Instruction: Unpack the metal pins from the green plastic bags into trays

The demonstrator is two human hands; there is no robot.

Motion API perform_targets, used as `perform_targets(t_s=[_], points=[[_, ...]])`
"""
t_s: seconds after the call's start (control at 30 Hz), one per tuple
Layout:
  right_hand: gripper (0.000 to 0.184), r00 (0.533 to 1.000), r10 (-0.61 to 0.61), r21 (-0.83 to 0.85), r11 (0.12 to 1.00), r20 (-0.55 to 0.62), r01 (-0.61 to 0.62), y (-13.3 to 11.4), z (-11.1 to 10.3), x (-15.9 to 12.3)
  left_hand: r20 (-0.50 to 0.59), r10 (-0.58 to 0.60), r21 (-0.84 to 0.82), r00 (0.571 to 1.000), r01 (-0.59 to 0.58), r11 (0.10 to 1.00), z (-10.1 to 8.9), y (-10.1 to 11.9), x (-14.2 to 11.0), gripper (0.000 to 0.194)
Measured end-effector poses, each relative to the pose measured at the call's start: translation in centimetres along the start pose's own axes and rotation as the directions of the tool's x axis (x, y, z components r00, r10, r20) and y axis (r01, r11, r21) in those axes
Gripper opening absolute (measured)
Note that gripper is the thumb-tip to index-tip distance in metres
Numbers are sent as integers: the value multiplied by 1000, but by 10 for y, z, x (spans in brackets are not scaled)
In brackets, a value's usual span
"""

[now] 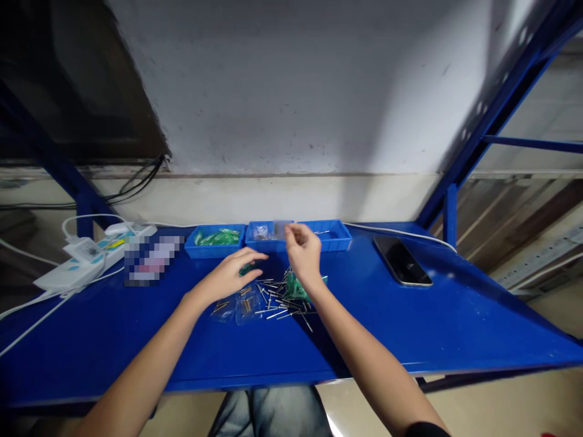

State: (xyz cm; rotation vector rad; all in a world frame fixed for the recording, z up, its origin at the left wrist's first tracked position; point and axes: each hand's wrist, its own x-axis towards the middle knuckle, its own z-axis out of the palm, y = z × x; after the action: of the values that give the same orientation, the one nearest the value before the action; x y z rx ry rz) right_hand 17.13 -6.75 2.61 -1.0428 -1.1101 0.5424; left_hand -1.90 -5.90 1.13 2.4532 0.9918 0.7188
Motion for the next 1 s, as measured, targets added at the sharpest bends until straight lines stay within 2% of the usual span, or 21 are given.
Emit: perform_targets(t_s=[0.07, 0.13, 0.17, 0.2, 0.23, 0.27, 0.33, 0.4, 0.47, 0.53, 0.63, 0.73, 0.83, 0.9, 0.97, 1.0], points=[[20, 962, -189, -53, 982, -195, 182, -10, -9, 10, 225, -89, 31, 970, 84, 996, -19, -7, -9, 35], [17, 876, -371, -194, 926, -309, 324, -15, -17, 20, 324, -171, 67, 931, 158, 985, -34, -13, -17, 40], [16, 843, -445, -272, 887, -300, 372, -14, -20, 25, 363, -208, 82, 908, 191, 978, -40, -15, -20, 43], [16, 835, -497, -345, 846, -236, 406, -12, -21, 28, 396, -238, 97, 887, 218, 971, -43, -15, -22, 45], [17, 846, -518, -410, 804, -125, 432, -7, -22, 29, 421, -262, 112, 869, 236, 965, -44, -15, -23, 46], [19, 866, -500, -466, 763, 14, 448, -1, -21, 29, 435, -277, 124, 857, 248, 961, -43, -15, -24, 44], [23, 886, -374, -552, 694, 273, 463, 13, -16, 23, 428, -284, 137, 858, 249, 959, -38, -14, -23, 35], [30, 885, -267, -590, 667, 382, 455, 24, -11, 11, 403, -265, 136, 876, 228, 964, -32, -16, -22, 23], [33, 884, -225, -563, 700, 410, 440, 28, -6, -3, 384, -234, 127, 893, 200, 972, -27, -19, -21, 12], [36, 893, -211, -499, 767, 396, 403, 24, -3, -15, 367, -213, 119, 905, 181, 976, -26, -22, -20, 5], [37, 916, -206, -413, 843, 344, 345, 15, 0, -25, 345, -180, 82, 921, 162, 983, -28, -20, -18, 9], [32, 924, -230, -363, 869, 307, 337, 11, 2, -27, 248, -146, -31, 958, 158, 987, -33, -13, -14, 11], [26, 933, -160, -320, 909, 323, 266, 13, 5, -26, 2, -198, -180, 980, 195, 964, -35, -9, -11, 10], [20, 913, 13, -270, 957, 408, 106, 15, 8, -27, -169, -223, -267, 960, 173, 948, -32, -8, -9, 9], [15, 835, 212, -195, 972, 508, -128, 16, 11, -28, -282, -221, -312, 934, 128, 941, -26, -7, -7, 9], [20, 795, 279, -144, 960, 538, -239, 17, 13, -29, -314, -210, -315, 926, 108, 943, -23, -6, -7, 9]])
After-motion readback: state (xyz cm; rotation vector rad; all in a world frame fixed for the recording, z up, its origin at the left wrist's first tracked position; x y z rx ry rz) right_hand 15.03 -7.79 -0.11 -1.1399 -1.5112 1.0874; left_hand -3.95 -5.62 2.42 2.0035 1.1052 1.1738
